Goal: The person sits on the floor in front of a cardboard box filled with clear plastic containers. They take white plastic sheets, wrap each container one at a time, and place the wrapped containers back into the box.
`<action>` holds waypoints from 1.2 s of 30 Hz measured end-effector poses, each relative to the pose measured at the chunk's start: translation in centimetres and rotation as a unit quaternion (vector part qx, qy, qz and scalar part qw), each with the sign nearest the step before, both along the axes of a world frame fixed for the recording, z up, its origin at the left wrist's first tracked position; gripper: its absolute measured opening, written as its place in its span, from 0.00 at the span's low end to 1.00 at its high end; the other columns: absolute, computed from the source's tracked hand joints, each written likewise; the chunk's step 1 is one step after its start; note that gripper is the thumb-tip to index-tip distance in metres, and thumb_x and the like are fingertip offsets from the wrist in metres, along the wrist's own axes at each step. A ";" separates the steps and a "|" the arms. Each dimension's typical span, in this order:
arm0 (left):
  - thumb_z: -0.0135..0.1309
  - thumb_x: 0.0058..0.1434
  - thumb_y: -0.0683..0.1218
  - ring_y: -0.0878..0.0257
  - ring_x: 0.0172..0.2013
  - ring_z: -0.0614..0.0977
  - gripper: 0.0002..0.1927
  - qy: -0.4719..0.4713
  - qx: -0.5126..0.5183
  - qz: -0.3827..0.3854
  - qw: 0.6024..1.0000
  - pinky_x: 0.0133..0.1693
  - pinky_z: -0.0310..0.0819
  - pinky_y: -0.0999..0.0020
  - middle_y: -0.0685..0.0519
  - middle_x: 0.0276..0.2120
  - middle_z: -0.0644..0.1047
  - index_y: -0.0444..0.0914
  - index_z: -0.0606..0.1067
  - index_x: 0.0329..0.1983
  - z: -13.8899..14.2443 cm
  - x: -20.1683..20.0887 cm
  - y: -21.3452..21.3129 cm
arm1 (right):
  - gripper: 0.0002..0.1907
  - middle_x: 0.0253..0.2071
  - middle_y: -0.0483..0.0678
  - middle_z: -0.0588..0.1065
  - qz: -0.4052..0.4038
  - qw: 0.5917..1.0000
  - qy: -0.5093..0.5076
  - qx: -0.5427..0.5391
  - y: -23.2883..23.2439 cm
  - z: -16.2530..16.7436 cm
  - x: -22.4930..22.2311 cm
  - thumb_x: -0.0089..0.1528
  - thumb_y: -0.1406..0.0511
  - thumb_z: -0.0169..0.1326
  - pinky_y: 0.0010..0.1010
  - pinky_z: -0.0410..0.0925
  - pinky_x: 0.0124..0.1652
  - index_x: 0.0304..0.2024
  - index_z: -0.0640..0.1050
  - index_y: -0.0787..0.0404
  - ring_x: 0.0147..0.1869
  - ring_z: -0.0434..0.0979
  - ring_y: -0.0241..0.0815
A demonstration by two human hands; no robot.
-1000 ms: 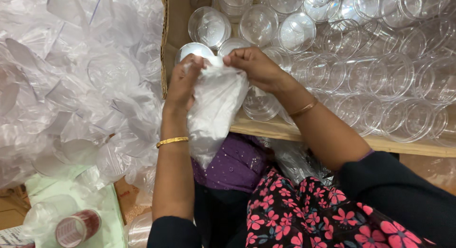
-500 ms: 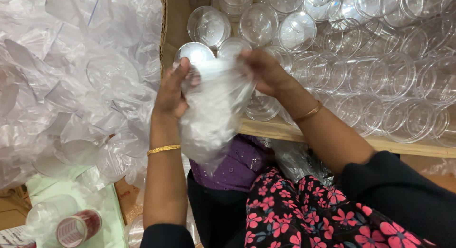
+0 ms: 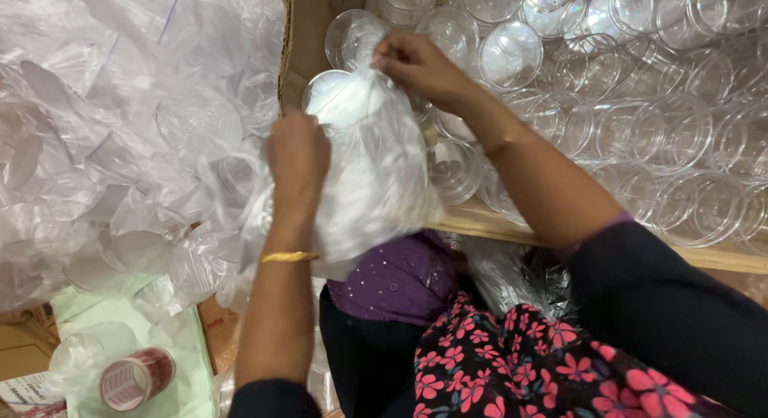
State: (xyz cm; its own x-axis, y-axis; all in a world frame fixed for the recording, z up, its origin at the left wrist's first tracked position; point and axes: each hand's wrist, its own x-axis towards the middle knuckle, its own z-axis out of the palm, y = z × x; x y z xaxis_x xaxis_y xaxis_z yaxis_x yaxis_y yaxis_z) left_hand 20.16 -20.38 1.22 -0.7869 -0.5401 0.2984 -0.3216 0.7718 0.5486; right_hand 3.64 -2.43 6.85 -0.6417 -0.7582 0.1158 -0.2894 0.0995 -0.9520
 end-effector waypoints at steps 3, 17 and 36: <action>0.52 0.57 0.36 0.36 0.37 0.82 0.05 -0.029 -0.084 -0.017 0.996 0.43 0.76 0.45 0.33 0.32 0.80 0.31 0.78 0.28 -0.5 -2.4 0.6 | 0.15 0.35 0.52 0.73 -0.054 0.964 0.255 0.043 -4.1 -1.0 -0.4 0.63 0.72 0.55 0.36 0.69 0.40 0.52 0.82 0.58 0.36 0.73 0.42; 0.46 0.70 0.47 0.33 0.45 0.78 0.16 0.140 0.165 -0.120 0.969 0.46 0.70 0.44 0.32 0.44 0.78 0.29 0.72 0.51 0.0 -6.7 2.5 | 0.18 0.40 0.55 0.81 -0.149 0.946 0.284 0.046 5.2 -1.7 0.2 0.66 0.75 0.50 0.31 0.71 0.41 0.56 0.81 0.60 0.40 0.80 0.39; 0.47 0.66 0.39 0.68 0.25 0.75 0.07 0.035 0.474 -0.128 0.870 0.28 0.71 0.71 0.56 0.25 0.75 0.35 0.76 0.37 -3.7 -3.8 0.1 | 0.10 0.40 0.45 0.76 -0.007 0.992 -0.122 -0.030 6.4 -7.6 0.2 0.64 0.72 0.51 0.26 0.72 0.37 0.48 0.75 0.62 0.39 0.76 0.35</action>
